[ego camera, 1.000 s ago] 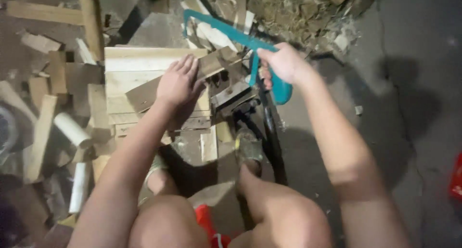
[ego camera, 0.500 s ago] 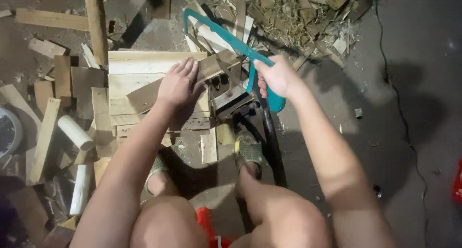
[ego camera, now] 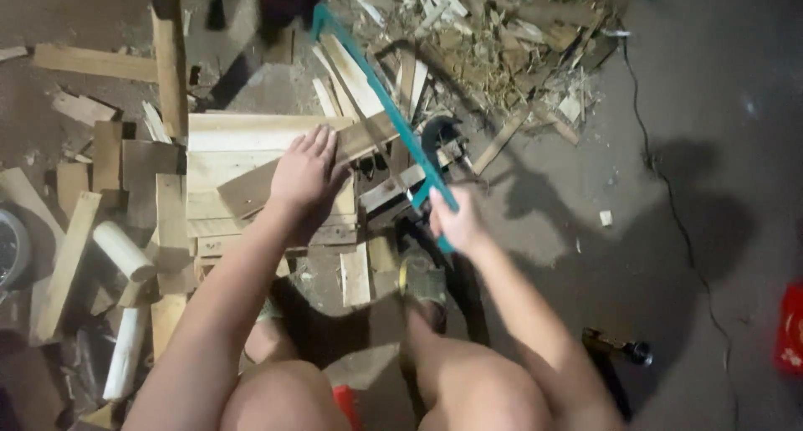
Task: A person uses a hand-held hacksaw to cut through a piece of wooden plank while sitting on the floor.
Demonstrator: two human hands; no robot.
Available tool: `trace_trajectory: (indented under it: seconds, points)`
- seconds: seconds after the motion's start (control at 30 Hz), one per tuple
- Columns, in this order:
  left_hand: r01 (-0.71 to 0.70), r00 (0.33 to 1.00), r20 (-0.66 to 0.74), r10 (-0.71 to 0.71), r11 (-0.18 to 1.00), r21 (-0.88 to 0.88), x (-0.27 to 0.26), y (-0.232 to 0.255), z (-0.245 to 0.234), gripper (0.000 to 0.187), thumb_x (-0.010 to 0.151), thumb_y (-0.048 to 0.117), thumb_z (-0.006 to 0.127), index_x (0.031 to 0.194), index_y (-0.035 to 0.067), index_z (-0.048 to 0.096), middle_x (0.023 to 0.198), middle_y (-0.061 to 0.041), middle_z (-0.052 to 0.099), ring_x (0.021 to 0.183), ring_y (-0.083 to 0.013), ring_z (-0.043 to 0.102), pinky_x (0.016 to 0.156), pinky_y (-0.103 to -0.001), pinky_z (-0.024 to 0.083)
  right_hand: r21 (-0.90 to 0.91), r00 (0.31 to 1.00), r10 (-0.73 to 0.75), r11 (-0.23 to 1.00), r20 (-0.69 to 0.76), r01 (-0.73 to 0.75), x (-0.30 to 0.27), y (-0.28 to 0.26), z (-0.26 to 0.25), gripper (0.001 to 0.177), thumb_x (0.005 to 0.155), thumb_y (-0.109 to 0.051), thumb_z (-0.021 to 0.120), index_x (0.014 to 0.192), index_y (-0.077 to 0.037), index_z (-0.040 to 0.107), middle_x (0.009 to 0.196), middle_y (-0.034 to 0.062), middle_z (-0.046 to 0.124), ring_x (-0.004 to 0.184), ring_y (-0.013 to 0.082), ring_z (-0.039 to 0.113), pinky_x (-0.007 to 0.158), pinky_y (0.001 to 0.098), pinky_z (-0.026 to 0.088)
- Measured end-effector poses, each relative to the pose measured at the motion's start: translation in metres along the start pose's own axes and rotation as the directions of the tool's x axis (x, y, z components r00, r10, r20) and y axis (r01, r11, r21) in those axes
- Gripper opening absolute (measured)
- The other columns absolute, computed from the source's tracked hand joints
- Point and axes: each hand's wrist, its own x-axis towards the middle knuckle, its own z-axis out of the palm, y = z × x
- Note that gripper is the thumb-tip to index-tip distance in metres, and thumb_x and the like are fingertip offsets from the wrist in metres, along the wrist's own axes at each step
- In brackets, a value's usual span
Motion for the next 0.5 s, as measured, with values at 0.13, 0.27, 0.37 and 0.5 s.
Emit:
trace_trajectory:
  seconds: [0.13, 0.27, 0.37, 0.5]
  points:
    - [0.029, 1.000, -0.013, -0.029, 1.000, 0.002, -0.006, 0.006, -0.010, 0.070, 0.101, 0.048, 0.055, 0.150, -0.002, 0.052, 0.153, -0.023, 0.054, 0.145, -0.0355, 0.048, 0.117, -0.048, 0.039, 0.028, 0.990, -0.115, 0.993, -0.084, 0.118, -0.021, 0.038, 0.033, 0.045, 0.102, -0.023, 0.057, 0.059, -0.011, 0.059, 0.042, 0.0039, 0.058, 0.041, 0.0182, 0.058, 0.046, 0.0273, 0.048]
    - [0.049, 0.998, -0.028, -0.048, 0.999, 0.010, -0.002, -0.013, 0.028, 0.068, 0.101, 0.046, 0.056, 0.150, -0.001, 0.052, 0.152, -0.022, 0.054, 0.144, -0.0342, 0.049, 0.116, -0.048, 0.040, -0.068, 0.999, -0.046, 0.997, -0.023, 0.045, -0.016, 0.033, 0.016, 0.048, 0.102, -0.028, 0.054, 0.057, -0.013, 0.063, 0.042, 0.0026, 0.060, 0.042, 0.0188, 0.060, 0.049, 0.0279, 0.049]
    - [0.073, 0.997, -0.009, -0.073, 0.997, -0.027, -0.003, -0.002, 0.009, 0.071, 0.101, 0.051, 0.053, 0.151, 0.001, 0.051, 0.154, -0.019, 0.053, 0.146, -0.0321, 0.047, 0.118, -0.048, 0.039, 0.080, 0.999, 0.045, 0.996, 0.007, -0.045, -0.015, 0.038, 0.002, 0.051, 0.105, -0.026, 0.052, 0.057, -0.010, 0.057, 0.042, 0.0035, 0.058, 0.043, 0.0183, 0.060, 0.052, 0.0285, 0.050]
    - [0.070, 0.997, -0.003, -0.071, 0.995, -0.064, -0.008, 0.012, -0.019, 0.070, 0.100, 0.051, 0.054, 0.151, 0.002, 0.051, 0.154, -0.018, 0.054, 0.146, -0.0322, 0.047, 0.117, -0.049, 0.039, 0.195, 0.992, 0.121, 0.973, 0.028, -0.124, -0.031, 0.032, -0.018, 0.052, 0.106, -0.024, 0.054, 0.058, -0.004, 0.056, 0.045, 0.0108, 0.058, 0.043, 0.0238, 0.063, 0.052, 0.0332, 0.053]
